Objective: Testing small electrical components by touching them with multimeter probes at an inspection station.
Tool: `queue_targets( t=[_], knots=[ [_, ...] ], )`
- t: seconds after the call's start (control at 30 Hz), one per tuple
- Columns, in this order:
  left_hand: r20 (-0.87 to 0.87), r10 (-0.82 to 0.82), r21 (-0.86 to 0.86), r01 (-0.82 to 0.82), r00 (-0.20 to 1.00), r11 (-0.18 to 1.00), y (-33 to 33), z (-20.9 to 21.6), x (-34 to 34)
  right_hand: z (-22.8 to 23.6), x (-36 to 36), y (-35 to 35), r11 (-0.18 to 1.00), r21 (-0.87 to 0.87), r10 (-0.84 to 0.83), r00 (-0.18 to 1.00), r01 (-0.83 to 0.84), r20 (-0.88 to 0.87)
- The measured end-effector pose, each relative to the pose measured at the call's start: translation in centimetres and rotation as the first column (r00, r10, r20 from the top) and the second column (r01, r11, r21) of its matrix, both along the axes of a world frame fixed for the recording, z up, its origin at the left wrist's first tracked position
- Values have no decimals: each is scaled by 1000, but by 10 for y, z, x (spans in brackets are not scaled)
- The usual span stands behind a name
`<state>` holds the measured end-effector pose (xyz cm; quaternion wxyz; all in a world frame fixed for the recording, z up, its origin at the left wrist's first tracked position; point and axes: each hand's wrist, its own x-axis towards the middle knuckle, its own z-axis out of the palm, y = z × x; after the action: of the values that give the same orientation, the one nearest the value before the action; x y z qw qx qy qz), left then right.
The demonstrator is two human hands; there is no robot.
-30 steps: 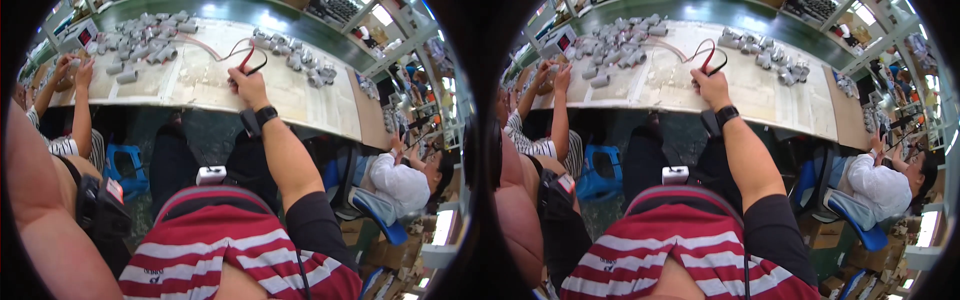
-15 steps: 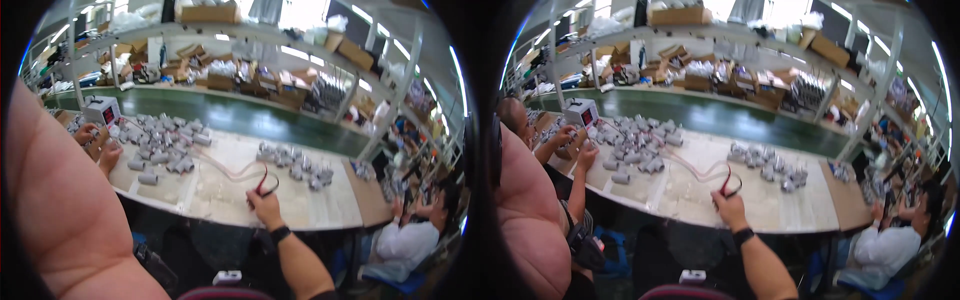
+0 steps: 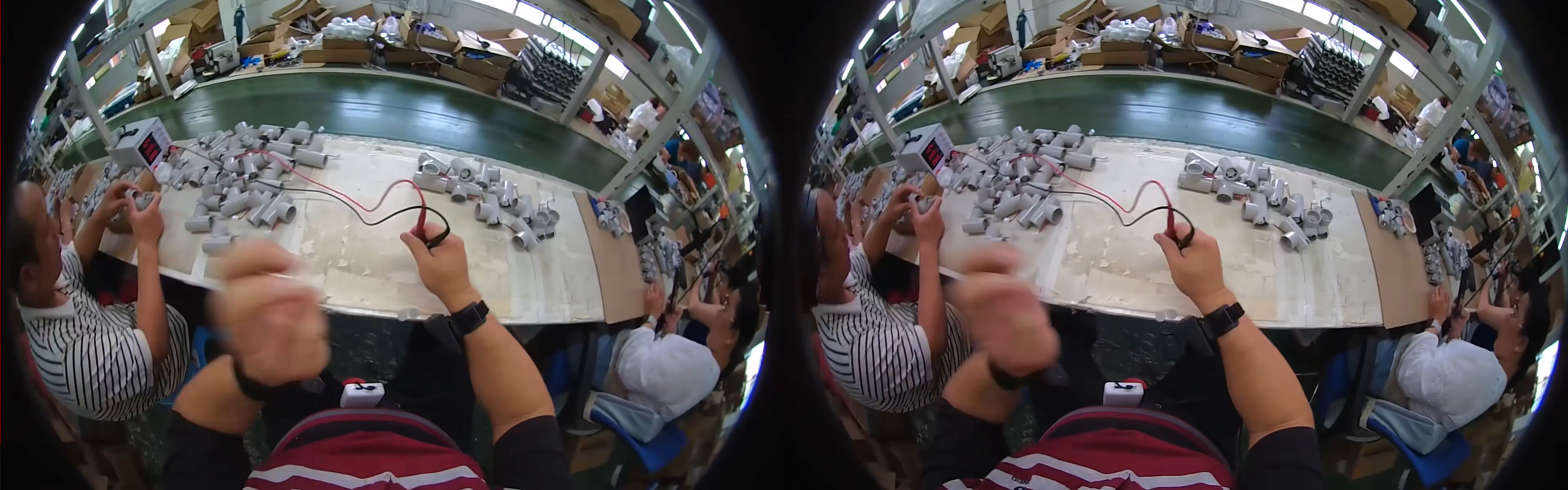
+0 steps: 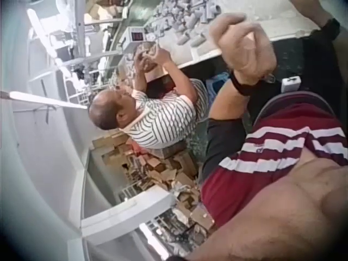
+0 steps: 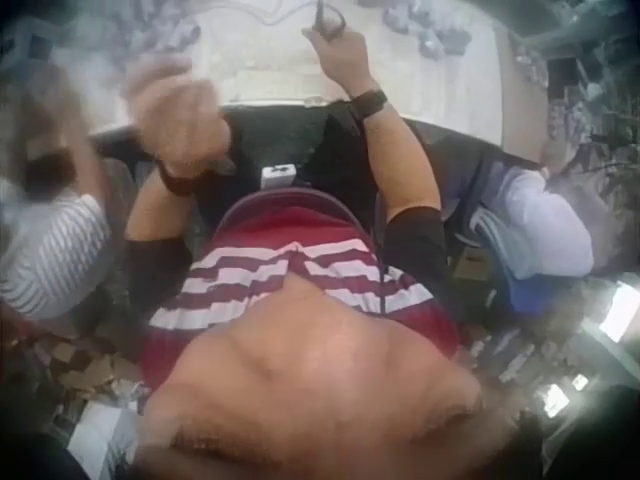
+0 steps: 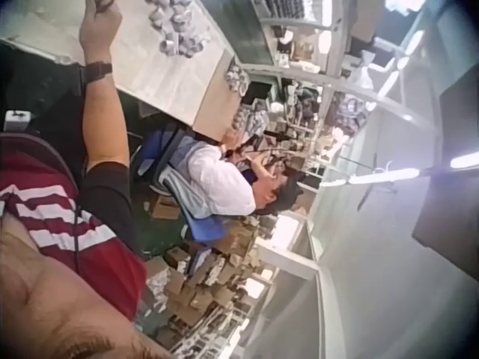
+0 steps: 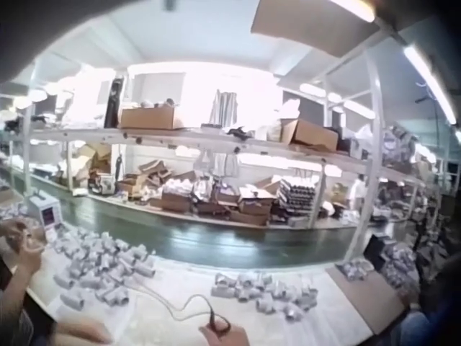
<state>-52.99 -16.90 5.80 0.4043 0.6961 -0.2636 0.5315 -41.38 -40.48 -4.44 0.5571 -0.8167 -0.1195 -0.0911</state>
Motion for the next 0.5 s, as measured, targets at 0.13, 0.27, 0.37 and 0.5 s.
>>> queue_targets(
  t=[0.13, 0.27, 0.37, 0.5],
  knots=[
    [-686, -61, 367, 417, 725, 832, -52, -62, 52, 53, 31, -22, 929, -352, 49, 904, 115, 425],
    [-581, 27, 512, 340, 813, 788, -103, -80, 188, 103, 60, -47, 890, -399, 21, 856, 219, 516],
    [-594, 106, 552, 308, 797, 775, -126, -101, 300, 122, 70, -46, 901, -386, 27, 861, 199, 508],
    [-830, 165, 439, 442, 533, 783, -140, -116, 341, 120, 70, -58, 905, -372, 7, 865, 207, 501]
  ],
)
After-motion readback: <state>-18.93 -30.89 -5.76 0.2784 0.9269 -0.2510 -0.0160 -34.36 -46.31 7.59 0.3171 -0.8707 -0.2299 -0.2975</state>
